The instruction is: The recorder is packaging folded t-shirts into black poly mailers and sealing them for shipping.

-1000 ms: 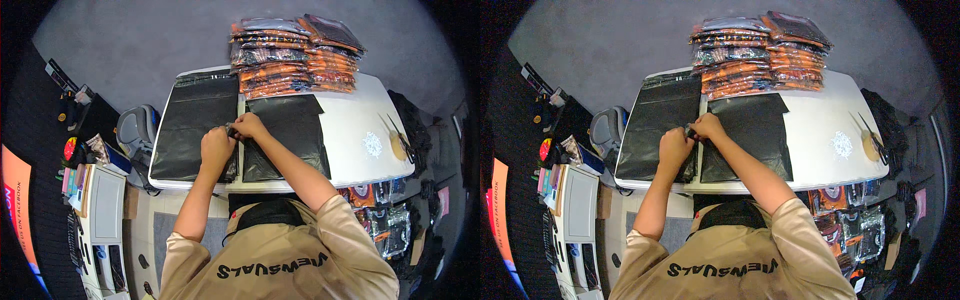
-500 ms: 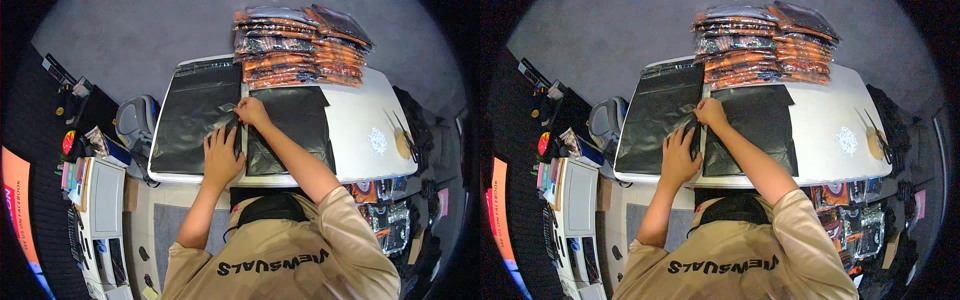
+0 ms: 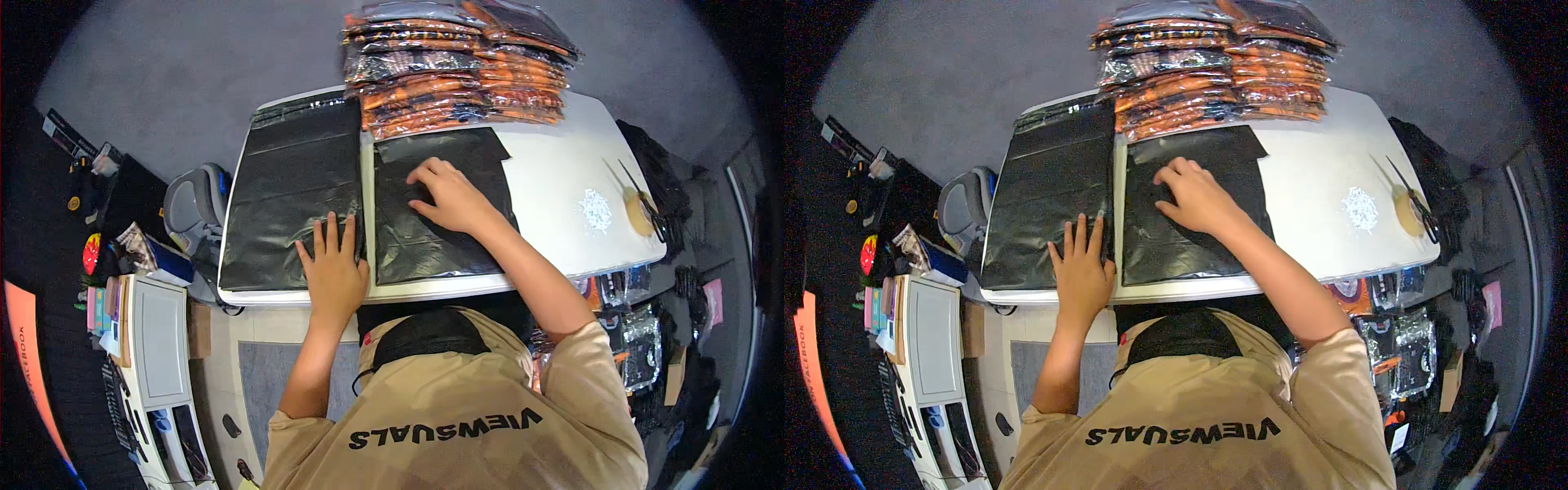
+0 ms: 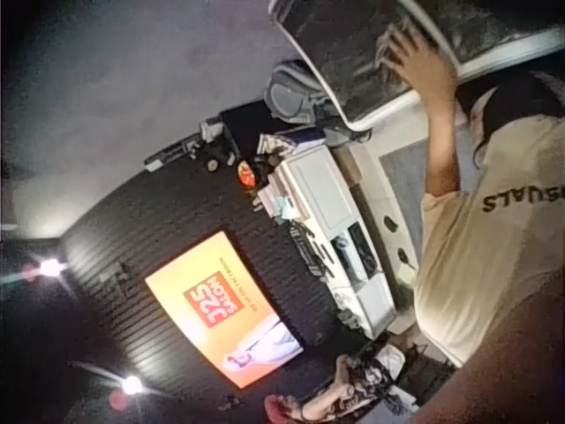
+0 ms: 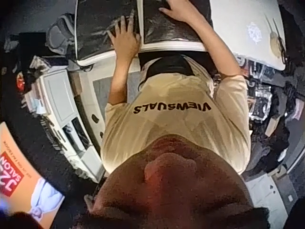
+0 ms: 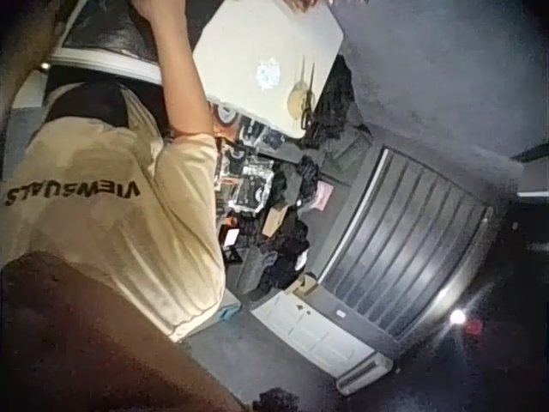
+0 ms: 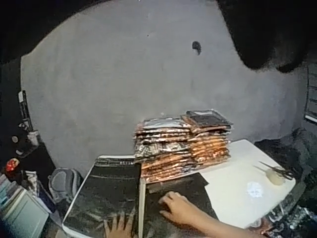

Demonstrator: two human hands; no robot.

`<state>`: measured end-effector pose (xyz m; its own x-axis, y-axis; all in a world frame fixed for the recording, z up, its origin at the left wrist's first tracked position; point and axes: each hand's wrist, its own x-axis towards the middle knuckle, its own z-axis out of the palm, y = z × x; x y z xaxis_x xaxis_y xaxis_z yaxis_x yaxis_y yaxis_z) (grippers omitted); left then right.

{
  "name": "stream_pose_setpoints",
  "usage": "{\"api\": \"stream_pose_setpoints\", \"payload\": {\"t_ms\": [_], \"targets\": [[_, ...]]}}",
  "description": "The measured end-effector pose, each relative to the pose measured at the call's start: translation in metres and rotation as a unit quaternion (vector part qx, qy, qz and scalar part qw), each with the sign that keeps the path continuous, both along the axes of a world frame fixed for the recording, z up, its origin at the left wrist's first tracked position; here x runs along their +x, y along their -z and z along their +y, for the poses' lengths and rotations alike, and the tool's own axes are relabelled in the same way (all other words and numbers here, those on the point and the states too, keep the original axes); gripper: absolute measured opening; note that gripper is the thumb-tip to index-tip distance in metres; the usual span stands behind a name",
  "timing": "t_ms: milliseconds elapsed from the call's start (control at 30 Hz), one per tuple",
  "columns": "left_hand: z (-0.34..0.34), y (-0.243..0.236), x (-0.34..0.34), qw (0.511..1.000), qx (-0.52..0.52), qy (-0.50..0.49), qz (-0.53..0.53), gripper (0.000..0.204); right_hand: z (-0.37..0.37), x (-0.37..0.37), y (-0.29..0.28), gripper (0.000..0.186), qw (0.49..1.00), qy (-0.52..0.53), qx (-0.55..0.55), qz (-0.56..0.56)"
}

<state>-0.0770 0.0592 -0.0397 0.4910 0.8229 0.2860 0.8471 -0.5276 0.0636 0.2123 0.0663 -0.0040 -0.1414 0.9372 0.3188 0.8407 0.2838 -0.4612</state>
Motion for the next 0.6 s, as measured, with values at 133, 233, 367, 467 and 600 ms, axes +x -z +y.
{"api": "stream_pose_setpoints", "payload": {"t_ms": [133,233,367,467,600], "targets": [[-0.002,-0.003,0.002,1.0,-0.006,-0.006,-0.003,0.077,-0.065,0.03,-0.004,0.045,0.996,0.09,-0.003,-0.016],[-0.011,-0.008,0.009,0.997,-0.013,0.029,-0.067,0.071,-0.117,0.051,0.006,0.05,0.979,0.203,-0.008,0.025],[-0.037,-0.035,0.038,0.966,-0.049,0.193,-0.164,0.058,-0.162,0.072,0.008,0.061,0.96,0.268,-0.082,0.018],[-0.045,-0.038,0.056,0.946,-0.051,0.285,-0.146,0.052,-0.178,0.063,-0.018,0.067,0.959,0.213,-0.135,0.133],[-0.04,-0.024,0.07,0.937,-0.014,0.317,-0.144,0.049,-0.188,0.053,-0.008,0.047,0.988,0.155,0.001,-0.02]]}}
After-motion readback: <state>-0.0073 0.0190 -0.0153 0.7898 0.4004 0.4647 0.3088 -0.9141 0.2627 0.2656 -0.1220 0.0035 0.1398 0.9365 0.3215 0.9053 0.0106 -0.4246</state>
